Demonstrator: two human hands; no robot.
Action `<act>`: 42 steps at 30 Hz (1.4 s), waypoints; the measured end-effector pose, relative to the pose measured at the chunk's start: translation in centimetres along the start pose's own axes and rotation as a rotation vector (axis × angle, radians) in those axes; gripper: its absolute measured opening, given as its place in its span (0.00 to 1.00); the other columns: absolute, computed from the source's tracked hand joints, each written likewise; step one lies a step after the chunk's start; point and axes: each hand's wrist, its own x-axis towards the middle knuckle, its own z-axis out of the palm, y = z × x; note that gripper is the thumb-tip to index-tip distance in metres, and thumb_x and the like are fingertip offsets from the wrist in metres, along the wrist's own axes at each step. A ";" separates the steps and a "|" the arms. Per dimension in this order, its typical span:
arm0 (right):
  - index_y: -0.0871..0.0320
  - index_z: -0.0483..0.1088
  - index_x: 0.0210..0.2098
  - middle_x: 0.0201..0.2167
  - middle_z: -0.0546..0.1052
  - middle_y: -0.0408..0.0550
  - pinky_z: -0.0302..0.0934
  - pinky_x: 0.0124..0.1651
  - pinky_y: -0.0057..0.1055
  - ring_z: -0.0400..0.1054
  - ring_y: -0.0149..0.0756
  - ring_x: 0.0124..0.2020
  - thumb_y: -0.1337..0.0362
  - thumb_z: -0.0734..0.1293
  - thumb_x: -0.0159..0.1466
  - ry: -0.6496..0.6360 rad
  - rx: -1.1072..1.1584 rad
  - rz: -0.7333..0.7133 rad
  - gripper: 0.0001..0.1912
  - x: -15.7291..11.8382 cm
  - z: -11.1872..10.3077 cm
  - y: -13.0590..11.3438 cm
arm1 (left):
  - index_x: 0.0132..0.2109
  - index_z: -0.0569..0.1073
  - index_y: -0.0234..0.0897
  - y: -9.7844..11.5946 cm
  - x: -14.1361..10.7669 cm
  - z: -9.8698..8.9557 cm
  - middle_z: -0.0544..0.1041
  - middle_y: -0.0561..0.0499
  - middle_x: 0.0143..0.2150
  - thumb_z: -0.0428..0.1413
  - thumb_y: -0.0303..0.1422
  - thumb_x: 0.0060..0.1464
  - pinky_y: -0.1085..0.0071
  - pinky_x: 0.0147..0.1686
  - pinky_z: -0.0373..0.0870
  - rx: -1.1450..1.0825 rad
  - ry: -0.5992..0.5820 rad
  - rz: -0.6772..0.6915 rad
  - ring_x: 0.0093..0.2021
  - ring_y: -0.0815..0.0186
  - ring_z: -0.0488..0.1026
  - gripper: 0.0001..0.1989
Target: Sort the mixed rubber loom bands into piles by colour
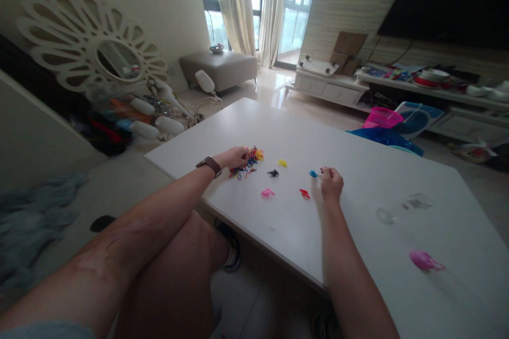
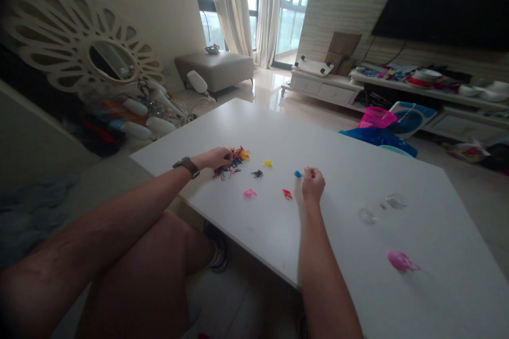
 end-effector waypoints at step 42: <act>0.56 0.73 0.28 0.27 0.75 0.46 0.60 0.38 0.37 0.65 0.38 0.29 0.55 0.65 0.59 0.001 -0.003 -0.030 0.12 -0.1 0.1 0.0 | 0.29 0.76 0.37 -0.9 0.4 1.0 0.75 0.51 0.26 0.55 0.24 0.44 0.74 0.27 0.60 0.040 -0.040 0.111 0.24 0.68 0.67 0.07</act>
